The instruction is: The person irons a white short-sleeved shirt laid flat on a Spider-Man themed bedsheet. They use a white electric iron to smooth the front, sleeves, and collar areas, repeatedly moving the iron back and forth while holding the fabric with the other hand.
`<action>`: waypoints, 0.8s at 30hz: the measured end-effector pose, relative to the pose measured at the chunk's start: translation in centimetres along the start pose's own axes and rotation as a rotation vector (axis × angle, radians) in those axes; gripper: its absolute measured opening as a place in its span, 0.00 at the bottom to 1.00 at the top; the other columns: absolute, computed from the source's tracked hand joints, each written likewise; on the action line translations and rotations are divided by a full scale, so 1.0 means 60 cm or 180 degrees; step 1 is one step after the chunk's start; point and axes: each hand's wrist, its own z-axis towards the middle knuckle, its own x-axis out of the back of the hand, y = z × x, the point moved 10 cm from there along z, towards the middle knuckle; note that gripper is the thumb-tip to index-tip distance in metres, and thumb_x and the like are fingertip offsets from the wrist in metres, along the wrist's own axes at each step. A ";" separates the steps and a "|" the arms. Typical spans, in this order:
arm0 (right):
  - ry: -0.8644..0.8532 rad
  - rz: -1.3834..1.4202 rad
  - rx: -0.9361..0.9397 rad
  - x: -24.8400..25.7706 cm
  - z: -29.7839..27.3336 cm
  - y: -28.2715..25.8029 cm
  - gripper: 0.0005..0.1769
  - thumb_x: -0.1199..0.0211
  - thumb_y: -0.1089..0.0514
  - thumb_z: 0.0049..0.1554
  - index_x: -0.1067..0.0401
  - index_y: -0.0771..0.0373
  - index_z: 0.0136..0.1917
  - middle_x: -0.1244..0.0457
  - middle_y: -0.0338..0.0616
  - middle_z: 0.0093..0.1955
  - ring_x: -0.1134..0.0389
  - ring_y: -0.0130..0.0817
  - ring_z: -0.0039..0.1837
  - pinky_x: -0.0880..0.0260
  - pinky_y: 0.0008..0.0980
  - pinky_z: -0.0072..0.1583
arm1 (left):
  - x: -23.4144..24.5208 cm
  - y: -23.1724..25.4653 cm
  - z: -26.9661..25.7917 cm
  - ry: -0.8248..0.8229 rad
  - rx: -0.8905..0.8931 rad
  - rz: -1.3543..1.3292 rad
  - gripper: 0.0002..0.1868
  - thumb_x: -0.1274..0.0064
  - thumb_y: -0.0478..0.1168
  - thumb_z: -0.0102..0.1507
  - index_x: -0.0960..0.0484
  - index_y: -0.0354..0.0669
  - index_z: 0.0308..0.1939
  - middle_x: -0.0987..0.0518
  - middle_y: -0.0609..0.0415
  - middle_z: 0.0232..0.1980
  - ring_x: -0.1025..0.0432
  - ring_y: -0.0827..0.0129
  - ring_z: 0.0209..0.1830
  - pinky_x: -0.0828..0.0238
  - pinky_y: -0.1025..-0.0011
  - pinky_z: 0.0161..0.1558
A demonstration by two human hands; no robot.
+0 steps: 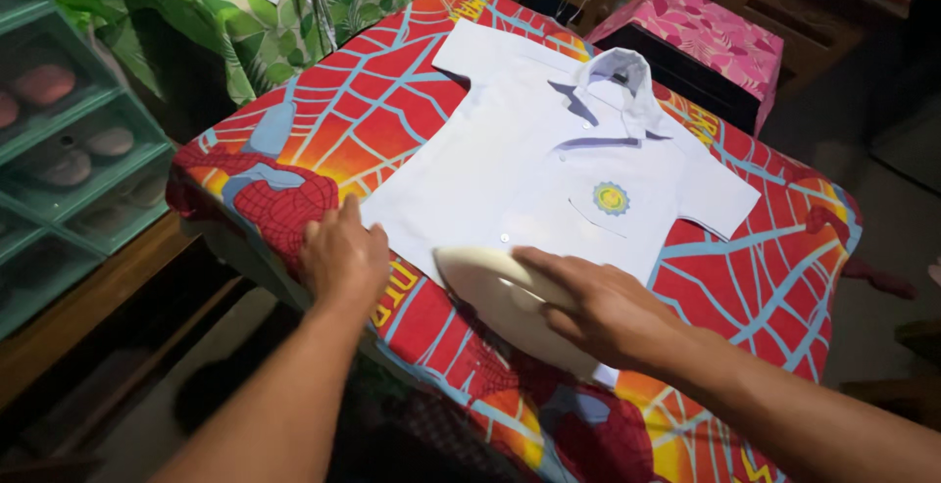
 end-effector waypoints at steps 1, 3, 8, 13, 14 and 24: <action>0.0042 0.0004 0.0127 0.003 0.014 -0.013 0.43 0.36 0.56 0.51 0.45 0.44 0.78 0.35 0.52 0.63 0.31 0.55 0.60 0.30 0.48 0.59 | 0.004 -0.001 0.017 0.0019 0.0075 -0.0035 0.28 0.48 0.47 0.64 0.26 0.39 0.66 0.25 0.39 0.65 0.34 0.43 0.67 0.39 0.49 0.67; 0.0122 0.0044 0.0237 0.005 0.028 -0.029 0.41 0.36 0.56 0.52 0.44 0.45 0.77 0.35 0.52 0.64 0.31 0.56 0.60 0.30 0.49 0.59 | 0.006 -0.007 0.040 -0.0071 0.0136 -0.0044 0.24 0.47 0.48 0.63 0.20 0.40 0.60 0.22 0.37 0.61 0.30 0.42 0.64 0.35 0.50 0.65; -0.0044 0.0089 0.0040 0.007 0.035 -0.027 0.43 0.36 0.56 0.51 0.45 0.43 0.78 0.35 0.51 0.64 0.31 0.56 0.59 0.30 0.49 0.59 | -0.012 -0.025 0.074 -0.0511 0.0509 -0.0056 0.21 0.44 0.51 0.61 0.14 0.40 0.50 0.18 0.36 0.55 0.25 0.40 0.58 0.28 0.47 0.58; -0.0150 -0.0016 -0.0183 0.002 0.026 -0.020 0.47 0.35 0.56 0.51 0.47 0.39 0.81 0.35 0.48 0.64 0.31 0.56 0.57 0.31 0.50 0.57 | -0.028 -0.039 0.100 -0.0930 0.0652 0.0073 0.23 0.40 0.53 0.58 0.14 0.42 0.51 0.20 0.38 0.58 0.26 0.41 0.60 0.28 0.49 0.59; -0.0176 -0.0027 -0.0228 0.001 0.027 -0.019 0.48 0.35 0.56 0.50 0.47 0.38 0.81 0.36 0.48 0.64 0.31 0.56 0.56 0.31 0.50 0.57 | -0.033 -0.041 0.107 -0.1042 0.0657 0.0115 0.23 0.40 0.52 0.58 0.14 0.42 0.51 0.20 0.39 0.58 0.26 0.42 0.60 0.28 0.49 0.59; -0.0106 -0.0088 -0.0155 0.002 0.090 -0.067 0.45 0.36 0.54 0.51 0.45 0.38 0.79 0.35 0.48 0.61 0.30 0.56 0.54 0.30 0.51 0.55 | -0.055 -0.081 0.143 -0.0737 0.0625 -0.1173 0.23 0.37 0.33 0.55 0.21 0.39 0.54 0.17 0.44 0.52 0.20 0.56 0.52 0.24 0.61 0.52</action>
